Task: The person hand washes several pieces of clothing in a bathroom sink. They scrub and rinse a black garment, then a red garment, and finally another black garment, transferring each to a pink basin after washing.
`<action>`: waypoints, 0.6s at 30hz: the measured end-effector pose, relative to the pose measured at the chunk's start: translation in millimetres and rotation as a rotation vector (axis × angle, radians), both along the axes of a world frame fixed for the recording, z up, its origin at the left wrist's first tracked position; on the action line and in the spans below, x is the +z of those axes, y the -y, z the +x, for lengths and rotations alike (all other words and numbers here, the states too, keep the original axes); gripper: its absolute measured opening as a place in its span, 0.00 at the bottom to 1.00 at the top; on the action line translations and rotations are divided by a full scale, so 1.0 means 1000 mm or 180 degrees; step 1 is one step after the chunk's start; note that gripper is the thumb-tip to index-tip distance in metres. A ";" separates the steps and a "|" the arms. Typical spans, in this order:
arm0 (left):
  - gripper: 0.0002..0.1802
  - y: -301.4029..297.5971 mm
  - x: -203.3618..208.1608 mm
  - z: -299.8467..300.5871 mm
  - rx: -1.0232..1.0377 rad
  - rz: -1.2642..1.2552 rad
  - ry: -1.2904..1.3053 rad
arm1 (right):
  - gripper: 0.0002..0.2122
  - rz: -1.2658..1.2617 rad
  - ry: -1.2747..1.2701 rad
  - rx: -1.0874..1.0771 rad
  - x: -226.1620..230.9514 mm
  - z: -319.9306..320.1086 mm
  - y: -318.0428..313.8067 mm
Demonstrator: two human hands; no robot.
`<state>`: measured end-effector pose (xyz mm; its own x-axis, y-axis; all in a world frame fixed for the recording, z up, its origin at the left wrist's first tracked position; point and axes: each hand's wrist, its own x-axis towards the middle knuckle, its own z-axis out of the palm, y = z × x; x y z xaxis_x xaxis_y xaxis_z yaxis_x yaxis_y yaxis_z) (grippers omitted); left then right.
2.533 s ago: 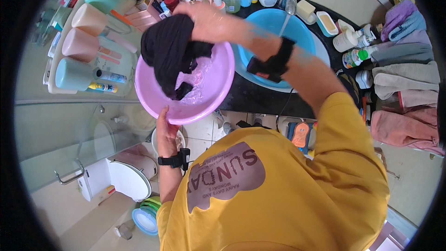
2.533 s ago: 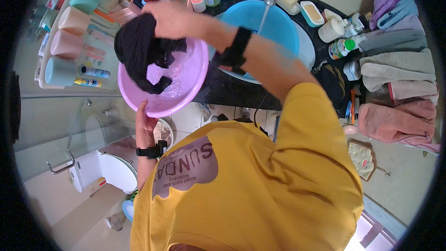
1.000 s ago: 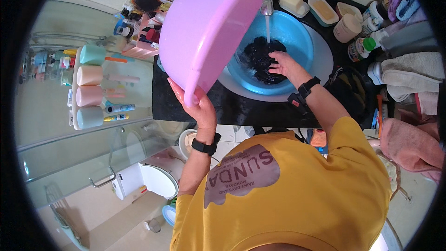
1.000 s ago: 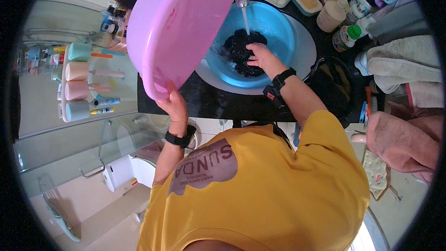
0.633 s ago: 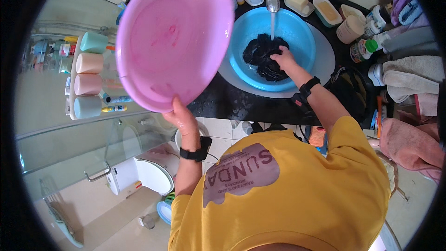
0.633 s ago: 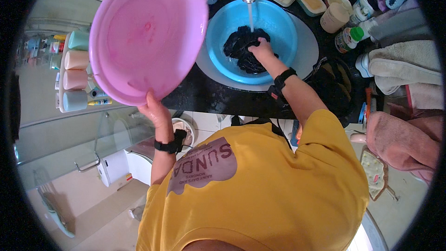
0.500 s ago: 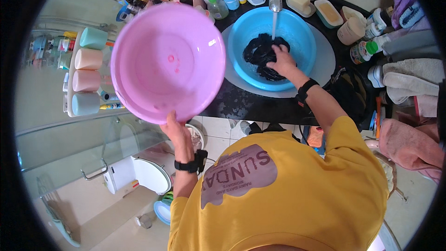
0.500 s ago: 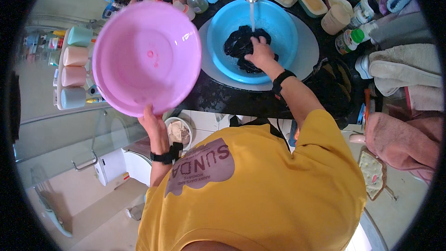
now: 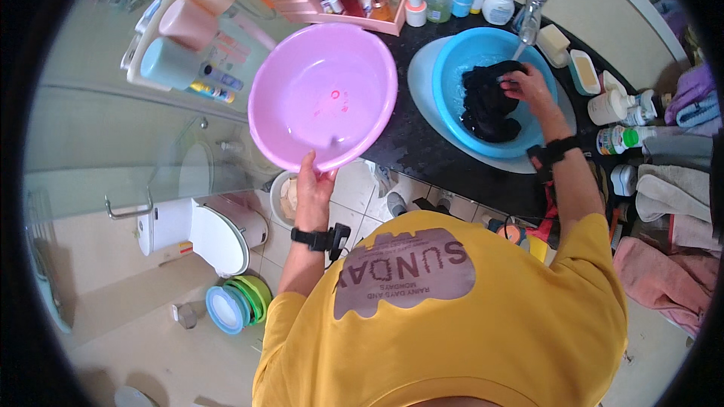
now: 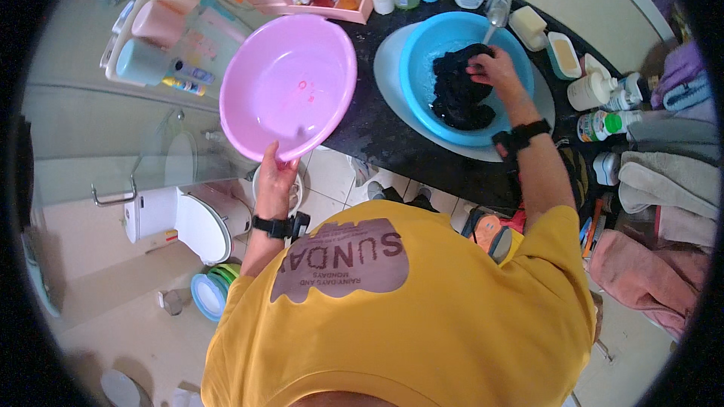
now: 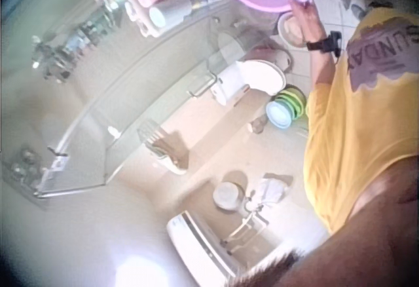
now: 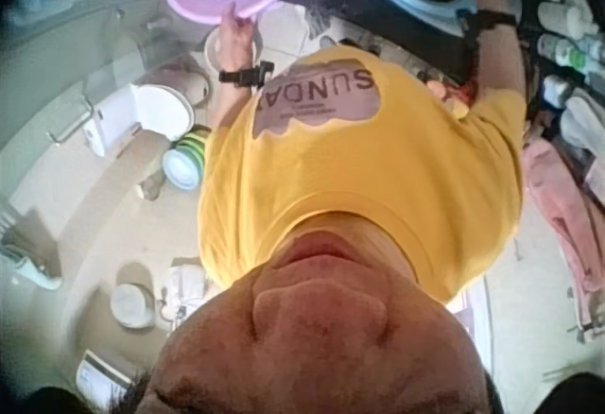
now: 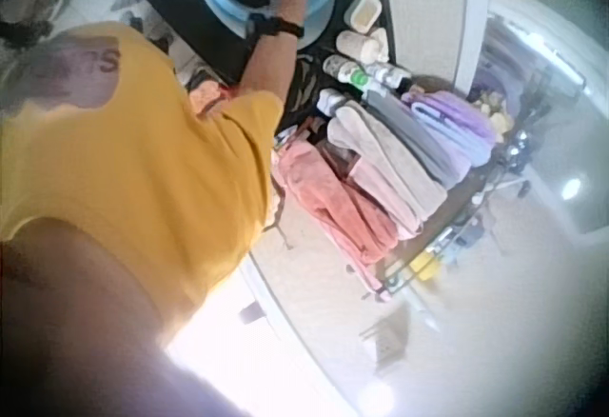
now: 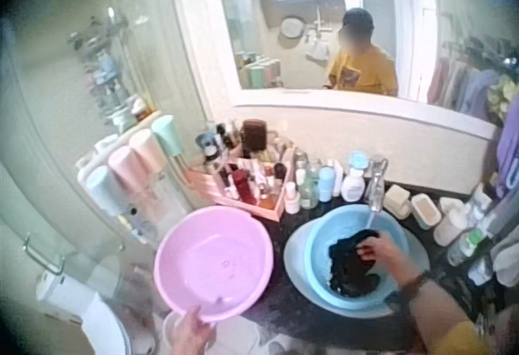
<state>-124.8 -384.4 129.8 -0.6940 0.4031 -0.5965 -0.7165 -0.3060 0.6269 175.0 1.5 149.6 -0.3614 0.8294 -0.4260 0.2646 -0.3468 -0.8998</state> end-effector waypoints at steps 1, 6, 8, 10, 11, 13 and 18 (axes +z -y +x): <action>0.20 -0.003 0.000 -0.001 -0.0024 0.0148 0.0010 | 0.14 0.0341 0.0301 0.0278 0.014 0.002 0.001; 0.19 -0.012 -0.002 -0.005 -0.0533 0.0067 0.0380 | 0.21 0.0553 0.1086 0.1616 0.030 0.019 0.038; 0.19 -0.013 -0.001 -0.003 -0.0600 -0.0001 0.0643 | 0.22 0.0838 0.1251 0.1819 0.016 0.029 0.058; 0.19 -0.011 0.002 0.001 -0.0699 0.0067 0.0351 | 0.22 0.0882 0.1256 0.1860 0.003 0.036 0.072; 0.19 -0.010 0.005 0.003 -0.0723 -0.0012 0.0233 | 0.22 0.0761 0.1246 0.1792 -0.003 0.039 0.077; 0.19 -0.006 0.009 0.010 -0.0756 0.0124 0.0310 | 0.23 0.0622 0.1194 0.1745 -0.010 0.042 0.085; 0.21 0.000 0.009 0.029 -0.1192 0.0344 0.0603 | 0.22 0.0554 0.0821 0.1833 -0.017 0.044 0.091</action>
<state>-96.2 -384.5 138.5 -0.3703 0.6735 -0.6398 -0.8899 -0.0597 0.4523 219.0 -89.3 132.4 -0.6726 0.5983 -0.4356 0.5795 0.0597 -0.8128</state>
